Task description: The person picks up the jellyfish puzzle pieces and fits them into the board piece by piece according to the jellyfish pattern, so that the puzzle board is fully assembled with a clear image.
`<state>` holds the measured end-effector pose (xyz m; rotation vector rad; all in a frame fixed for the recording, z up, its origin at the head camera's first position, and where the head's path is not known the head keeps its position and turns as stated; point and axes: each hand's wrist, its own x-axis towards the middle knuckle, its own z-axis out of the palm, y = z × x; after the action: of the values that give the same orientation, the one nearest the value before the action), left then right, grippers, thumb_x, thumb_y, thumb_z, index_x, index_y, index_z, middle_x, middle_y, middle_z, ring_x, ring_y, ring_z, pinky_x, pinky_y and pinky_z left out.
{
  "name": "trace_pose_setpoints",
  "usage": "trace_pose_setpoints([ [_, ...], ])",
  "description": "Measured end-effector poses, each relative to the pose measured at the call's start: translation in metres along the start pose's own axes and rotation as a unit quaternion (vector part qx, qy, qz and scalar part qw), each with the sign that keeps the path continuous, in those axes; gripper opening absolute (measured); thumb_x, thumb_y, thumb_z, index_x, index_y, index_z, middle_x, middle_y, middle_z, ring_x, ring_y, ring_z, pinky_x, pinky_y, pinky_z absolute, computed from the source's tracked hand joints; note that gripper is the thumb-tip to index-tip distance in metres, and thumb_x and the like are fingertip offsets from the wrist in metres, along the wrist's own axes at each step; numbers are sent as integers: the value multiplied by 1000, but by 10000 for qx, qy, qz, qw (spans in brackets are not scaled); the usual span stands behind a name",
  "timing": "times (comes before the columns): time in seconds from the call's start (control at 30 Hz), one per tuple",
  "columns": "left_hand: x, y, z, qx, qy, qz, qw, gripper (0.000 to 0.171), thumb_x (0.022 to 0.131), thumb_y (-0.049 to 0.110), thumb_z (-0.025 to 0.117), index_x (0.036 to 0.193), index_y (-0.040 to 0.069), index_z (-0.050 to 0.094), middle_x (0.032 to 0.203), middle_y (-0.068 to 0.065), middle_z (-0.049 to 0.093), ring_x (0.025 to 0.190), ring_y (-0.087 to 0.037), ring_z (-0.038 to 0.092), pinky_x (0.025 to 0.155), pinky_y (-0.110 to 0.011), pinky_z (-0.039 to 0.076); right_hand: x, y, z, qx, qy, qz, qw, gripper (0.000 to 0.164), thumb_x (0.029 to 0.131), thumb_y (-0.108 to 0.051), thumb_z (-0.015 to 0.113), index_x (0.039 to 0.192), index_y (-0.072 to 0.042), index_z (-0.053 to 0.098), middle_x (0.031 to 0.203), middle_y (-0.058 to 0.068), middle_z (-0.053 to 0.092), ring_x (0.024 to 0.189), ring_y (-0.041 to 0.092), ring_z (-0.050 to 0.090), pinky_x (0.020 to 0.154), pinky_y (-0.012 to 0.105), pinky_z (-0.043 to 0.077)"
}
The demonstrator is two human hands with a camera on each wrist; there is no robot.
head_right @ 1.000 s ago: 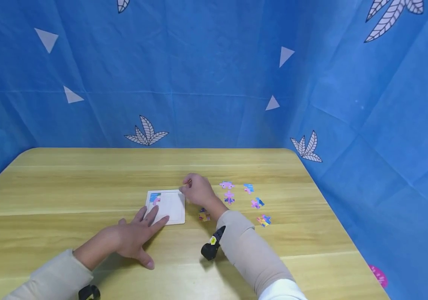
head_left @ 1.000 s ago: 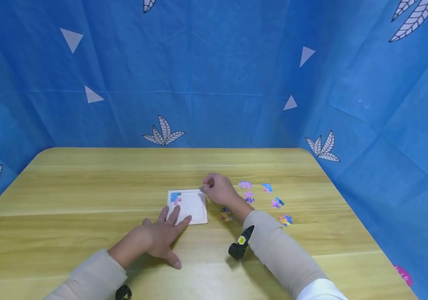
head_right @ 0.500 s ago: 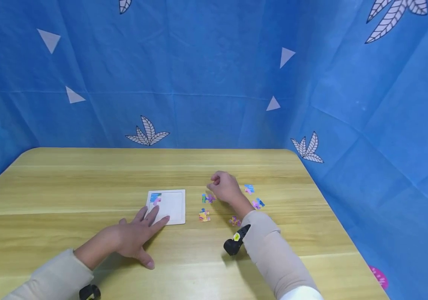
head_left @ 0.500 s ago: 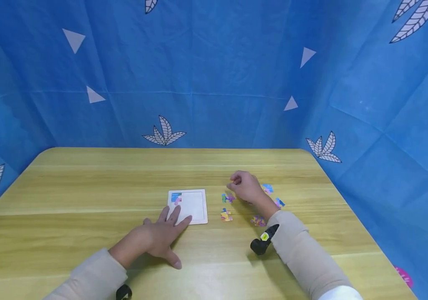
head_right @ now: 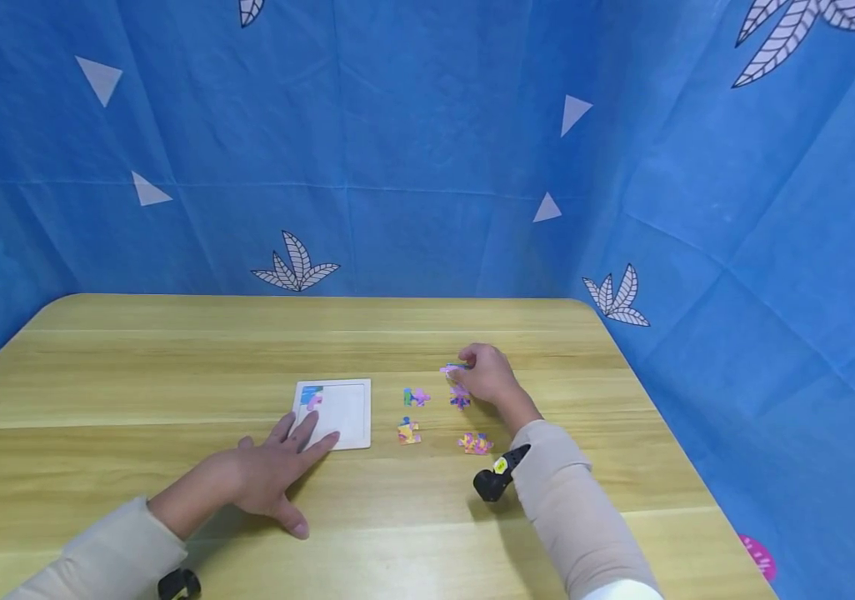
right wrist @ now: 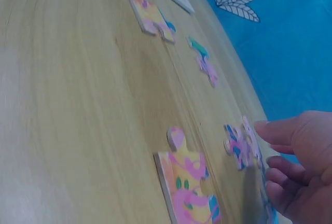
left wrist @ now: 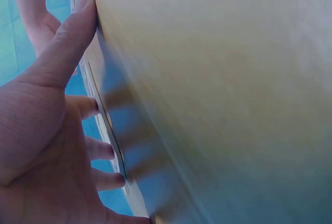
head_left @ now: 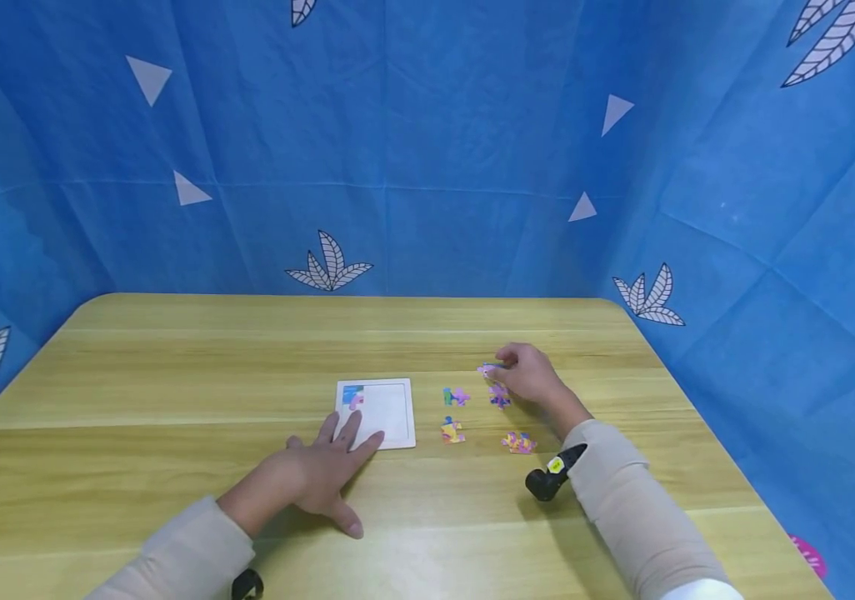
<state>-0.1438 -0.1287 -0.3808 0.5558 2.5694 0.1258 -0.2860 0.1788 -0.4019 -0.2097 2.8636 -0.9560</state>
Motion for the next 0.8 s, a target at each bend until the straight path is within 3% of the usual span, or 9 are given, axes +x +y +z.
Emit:
trace_pose_setpoints([
  [0.33,2,-2,2,13,34,19,10000,117,61,68,71,152,23,13,158,-19,1,142,-45,2,92,-78,22,0,5,-1,-52,-200,1,9998,38,91,-22,62,122,0,59,116,18,61,108,32,57,91,46,46],
  [0.53,2,-2,2,-32,47,13,10000,117,61,67,72,152,23,13,158,-19,0,142,-45,2,93,-78,21,3,8,3,-177,-113,-136,9997,38,91,-21,62,122,0,59,118,19,61,110,33,56,93,47,45],
  [0.8,3,-2,2,-44,35,2,10000,117,61,67,72,152,23,13,158,-19,0,142,-45,1,92,-79,20,6,6,5,-231,52,-193,9995,29,89,-18,64,111,0,64,106,16,64,98,30,59,87,45,47],
])
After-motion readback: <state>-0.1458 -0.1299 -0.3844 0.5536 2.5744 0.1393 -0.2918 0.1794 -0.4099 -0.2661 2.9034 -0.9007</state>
